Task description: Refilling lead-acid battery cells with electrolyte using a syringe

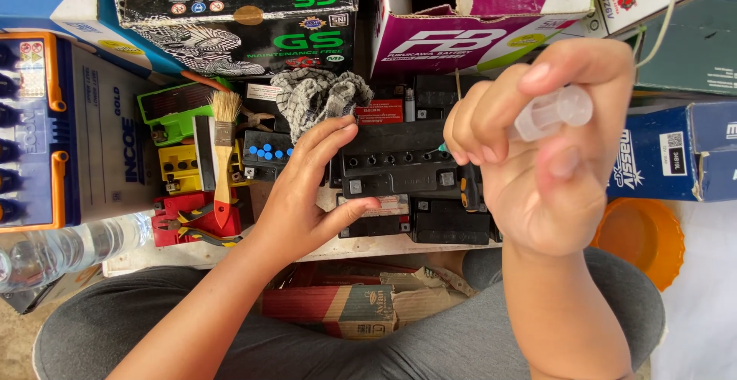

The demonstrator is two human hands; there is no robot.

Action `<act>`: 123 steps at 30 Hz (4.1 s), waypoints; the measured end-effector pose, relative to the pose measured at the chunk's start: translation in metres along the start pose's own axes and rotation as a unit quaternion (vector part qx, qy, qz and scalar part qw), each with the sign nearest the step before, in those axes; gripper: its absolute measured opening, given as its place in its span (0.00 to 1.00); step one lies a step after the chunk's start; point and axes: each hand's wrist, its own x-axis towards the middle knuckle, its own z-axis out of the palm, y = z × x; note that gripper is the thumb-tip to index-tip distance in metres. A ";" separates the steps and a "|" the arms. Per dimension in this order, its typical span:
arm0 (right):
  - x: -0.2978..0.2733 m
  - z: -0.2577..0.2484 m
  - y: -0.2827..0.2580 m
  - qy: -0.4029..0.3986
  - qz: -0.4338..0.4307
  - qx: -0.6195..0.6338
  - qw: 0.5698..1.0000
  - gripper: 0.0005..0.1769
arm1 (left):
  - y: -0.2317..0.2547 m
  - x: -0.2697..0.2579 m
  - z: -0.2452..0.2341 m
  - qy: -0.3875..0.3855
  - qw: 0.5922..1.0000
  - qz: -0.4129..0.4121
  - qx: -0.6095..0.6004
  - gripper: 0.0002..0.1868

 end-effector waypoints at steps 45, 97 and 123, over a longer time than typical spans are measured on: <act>-0.385 -0.240 -0.028 0.300 0.069 -0.667 0.678 0.27 | 0.150 0.035 0.396 -0.268 0.890 0.334 0.158 0.29; -0.443 -0.337 0.035 0.248 0.199 -0.571 0.757 0.05 | 0.102 0.085 0.546 -0.552 0.795 0.122 0.219 0.20; -0.458 -0.342 0.059 0.244 0.239 -0.675 0.654 0.03 | 0.104 0.098 0.551 -0.511 0.825 0.159 0.182 0.03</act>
